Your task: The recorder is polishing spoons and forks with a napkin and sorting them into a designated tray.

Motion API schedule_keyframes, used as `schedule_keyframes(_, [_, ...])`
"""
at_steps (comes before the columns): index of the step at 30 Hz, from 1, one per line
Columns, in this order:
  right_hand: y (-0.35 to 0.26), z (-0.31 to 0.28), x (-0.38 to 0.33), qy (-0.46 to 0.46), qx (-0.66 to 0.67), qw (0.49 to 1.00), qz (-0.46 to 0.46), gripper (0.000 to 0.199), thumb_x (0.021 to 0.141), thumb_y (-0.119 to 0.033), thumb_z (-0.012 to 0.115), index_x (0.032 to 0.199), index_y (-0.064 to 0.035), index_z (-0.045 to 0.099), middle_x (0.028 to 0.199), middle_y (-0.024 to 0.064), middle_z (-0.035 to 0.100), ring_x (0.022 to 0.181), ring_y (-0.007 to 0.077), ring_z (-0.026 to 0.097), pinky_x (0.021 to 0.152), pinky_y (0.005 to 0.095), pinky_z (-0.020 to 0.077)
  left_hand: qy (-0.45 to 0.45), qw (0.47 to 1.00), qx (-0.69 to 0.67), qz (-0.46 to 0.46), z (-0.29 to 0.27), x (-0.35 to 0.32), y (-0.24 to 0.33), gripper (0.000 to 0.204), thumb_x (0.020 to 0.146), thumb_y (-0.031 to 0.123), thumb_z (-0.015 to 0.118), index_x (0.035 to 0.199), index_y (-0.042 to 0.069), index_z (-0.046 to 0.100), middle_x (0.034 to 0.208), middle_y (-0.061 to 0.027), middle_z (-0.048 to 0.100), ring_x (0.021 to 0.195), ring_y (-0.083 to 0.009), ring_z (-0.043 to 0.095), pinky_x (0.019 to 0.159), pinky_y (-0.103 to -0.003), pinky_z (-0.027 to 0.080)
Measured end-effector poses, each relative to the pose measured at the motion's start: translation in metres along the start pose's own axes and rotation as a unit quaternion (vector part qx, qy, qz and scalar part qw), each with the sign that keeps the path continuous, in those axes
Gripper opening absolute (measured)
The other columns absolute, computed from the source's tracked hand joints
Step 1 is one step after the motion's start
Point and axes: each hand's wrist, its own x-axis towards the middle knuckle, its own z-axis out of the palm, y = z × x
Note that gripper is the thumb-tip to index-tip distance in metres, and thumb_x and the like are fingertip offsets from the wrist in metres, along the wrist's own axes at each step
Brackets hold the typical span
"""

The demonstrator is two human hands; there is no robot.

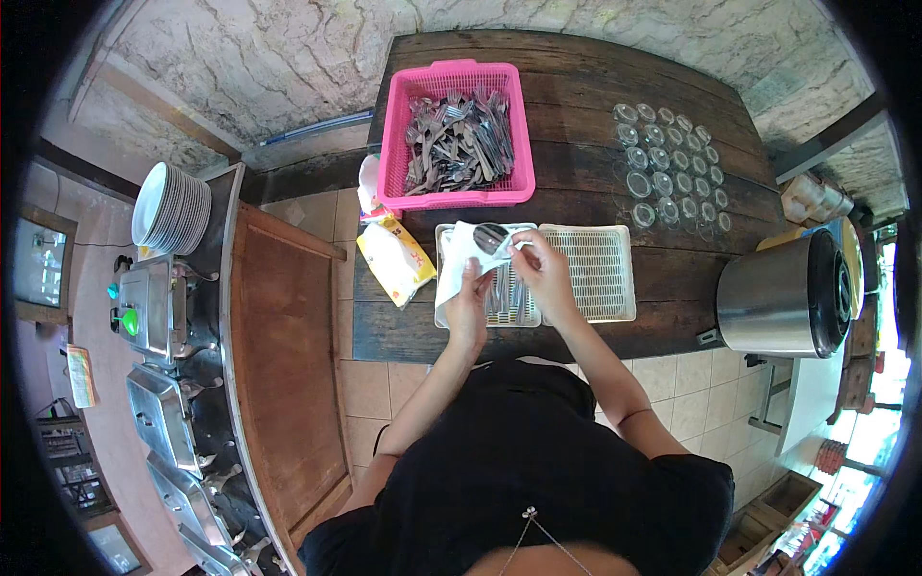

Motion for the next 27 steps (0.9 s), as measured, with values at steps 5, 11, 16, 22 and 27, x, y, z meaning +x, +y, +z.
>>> schedule_keyframes(5, [-0.012,-0.023,0.005,0.023,-0.104,0.992,-0.07,0.012,0.077,-0.005,0.056,0.088,-0.0035,0.051,0.061,0.003,0.056,0.055,0.0031,0.05,0.048,0.0184,0.0394,0.02,0.998,-0.05,-0.017,-0.017,0.001,0.008,0.038,0.082,0.023,0.052,0.112,0.004,0.039,0.102,-0.0057,0.051,0.089,-0.0133,0.052,0.079,-0.027,0.042])
schedule_keyframes(11, [-0.028,-0.042,0.01,0.051,-0.271,0.94,-0.202,0.015,0.074,-0.015,0.059,0.087,-0.0102,0.054,0.06,0.0056,0.057,0.049,0.0157,0.056,0.043,0.026,0.0422,0.021,0.996,-0.074,-0.053,-0.042,0.005,0.004,0.04,0.083,0.021,0.051,0.116,0.007,0.035,0.105,-0.0045,0.049,0.096,-0.012,0.048,0.08,-0.025,0.042])
schedule_keyframes(16, [-0.05,-0.058,0.01,-0.008,-0.438,0.819,-0.37,0.022,0.066,-0.008,0.062,0.087,-0.0113,0.058,0.065,0.0022,0.055,0.052,0.0145,0.054,0.043,0.0245,0.043,-0.006,0.996,0.087,-0.006,-0.046,0.008,0.011,0.066,0.079,0.008,0.053,0.13,0.008,0.011,0.125,-0.0111,0.037,0.119,-0.0203,0.029,0.096,-0.033,0.027])
schedule_keyframes(22, [-0.07,-0.064,0.01,-0.07,-0.496,0.722,-0.478,0.029,0.061,-0.011,0.058,0.089,-0.0176,0.057,0.062,-0.0019,0.043,0.051,0.0096,0.048,0.045,0.0213,0.0418,-0.212,0.847,0.381,0.303,-0.004,0.018,0.062,0.088,0.057,0.021,0.073,0.127,0.011,0.022,0.128,-0.0119,0.031,0.123,-0.0245,0.019,0.1,-0.043,0.014])
schedule_keyframes(27, [-0.068,-0.062,0.012,-0.084,-0.501,0.705,-0.495,0.028,0.06,-0.012,0.059,0.087,-0.0191,0.057,0.062,-0.0023,0.042,0.051,0.0092,0.048,0.045,0.0217,0.042,-0.314,0.661,0.54,0.417,0.046,0.0,0.096,0.073,0.05,0.031,0.074,0.115,0.014,0.045,0.115,-0.0049,0.046,0.119,-0.0237,0.029,0.098,-0.051,0.009])
